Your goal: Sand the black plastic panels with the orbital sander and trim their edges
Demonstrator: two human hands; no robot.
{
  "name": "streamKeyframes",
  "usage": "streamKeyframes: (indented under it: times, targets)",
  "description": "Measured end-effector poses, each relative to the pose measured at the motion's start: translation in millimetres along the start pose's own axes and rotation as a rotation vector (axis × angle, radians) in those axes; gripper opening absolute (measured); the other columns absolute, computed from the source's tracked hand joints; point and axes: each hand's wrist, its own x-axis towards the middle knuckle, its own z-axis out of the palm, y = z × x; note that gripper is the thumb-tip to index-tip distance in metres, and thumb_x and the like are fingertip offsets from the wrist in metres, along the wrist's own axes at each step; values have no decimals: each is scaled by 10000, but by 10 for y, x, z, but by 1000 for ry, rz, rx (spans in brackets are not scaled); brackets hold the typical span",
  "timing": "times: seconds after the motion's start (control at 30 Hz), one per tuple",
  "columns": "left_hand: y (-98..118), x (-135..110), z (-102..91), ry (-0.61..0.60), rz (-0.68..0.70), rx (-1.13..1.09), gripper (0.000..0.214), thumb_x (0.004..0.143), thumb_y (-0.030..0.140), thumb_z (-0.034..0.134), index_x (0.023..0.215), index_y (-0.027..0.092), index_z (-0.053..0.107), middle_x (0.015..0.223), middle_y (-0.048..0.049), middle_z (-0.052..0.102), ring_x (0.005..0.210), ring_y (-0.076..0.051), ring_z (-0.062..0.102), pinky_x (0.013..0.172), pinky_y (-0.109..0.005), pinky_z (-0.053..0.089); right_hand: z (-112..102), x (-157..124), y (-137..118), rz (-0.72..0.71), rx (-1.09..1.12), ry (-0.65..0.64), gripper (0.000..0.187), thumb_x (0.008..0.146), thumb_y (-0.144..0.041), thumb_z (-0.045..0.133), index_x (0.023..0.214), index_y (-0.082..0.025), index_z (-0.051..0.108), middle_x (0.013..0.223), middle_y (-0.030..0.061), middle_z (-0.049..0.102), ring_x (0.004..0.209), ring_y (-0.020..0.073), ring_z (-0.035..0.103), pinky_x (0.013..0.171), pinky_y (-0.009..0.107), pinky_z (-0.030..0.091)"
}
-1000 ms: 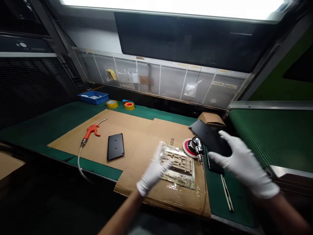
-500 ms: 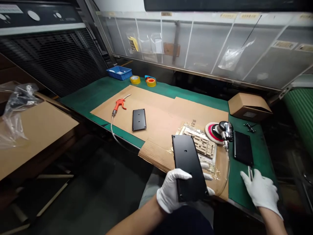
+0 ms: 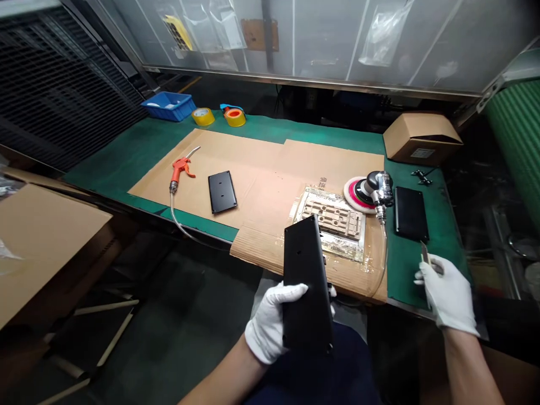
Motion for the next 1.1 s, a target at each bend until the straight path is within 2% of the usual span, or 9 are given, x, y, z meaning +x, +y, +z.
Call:
streamKeyframes:
  times: [0.03,0.1,0.2,0.33,0.47,0.6,0.83,1.0,1.1]
  targets:
    - [-6,-3,-22,26,-3,-9,290,849,214,683,1066,35,754,986,-145,787,857,-238,764,753,-292,578,-19,-194,-142,1,214,-46,497,886,-428,642,1298,-150,655,809,45,662,650,184,622,560,292,550]
    - [-18,-13,-61,60,-29,-18,254,820,200,701,1012,47,765,928,-124,792,807,-235,764,735,-299,582,-58,-605,-484,-2,412,-183,501,867,-455,733,1297,-203,685,760,12,656,590,142,581,504,239,520]
    - [-30,-35,-84,72,-62,-28,246,787,206,708,977,62,772,887,-116,793,767,-234,762,686,-291,578,-98,-1106,-996,-162,458,-339,435,872,-387,769,1285,-256,729,901,49,751,630,157,649,542,252,570]
    - [-38,-63,-54,108,-58,-19,253,778,193,684,976,63,772,889,-121,794,795,-238,767,677,-270,571,-77,-1354,-1362,-507,438,-425,348,918,-238,726,1253,-328,749,1095,35,769,885,199,741,732,257,624]
    - [-53,-77,-34,119,-53,-8,276,761,178,663,978,52,778,866,-130,791,755,-248,761,681,-291,569,-10,-1345,-1400,-632,423,-477,388,944,-179,685,1306,-313,718,1057,35,766,878,183,736,747,248,608]
    - [-68,-76,-34,100,-33,11,265,766,188,636,940,48,780,811,-128,774,660,-238,731,660,-315,554,19,-1326,-1396,-626,422,-503,388,949,-186,677,1317,-301,713,933,28,749,780,165,711,695,247,588]
    - [-83,-58,17,107,-13,-13,285,737,129,641,977,60,777,870,-133,788,742,-271,761,648,-318,576,-11,-1325,-1413,-654,423,-515,395,953,-155,664,1323,-286,709,841,24,709,714,143,666,650,234,553]
    - [-106,-64,-57,103,-5,-2,315,752,148,639,1027,62,765,913,-147,789,769,-288,762,662,-349,583,-15,-1313,-1370,-668,414,-543,406,946,-133,665,1324,-275,707,883,36,707,744,150,665,655,244,546]
    - [-106,-75,-100,83,-24,9,343,758,159,642,1063,63,766,919,-151,790,785,-300,765,668,-354,582,-23,-1304,-1350,-674,414,-574,428,944,-111,660,1336,-276,698,823,14,669,697,130,637,631,234,524]
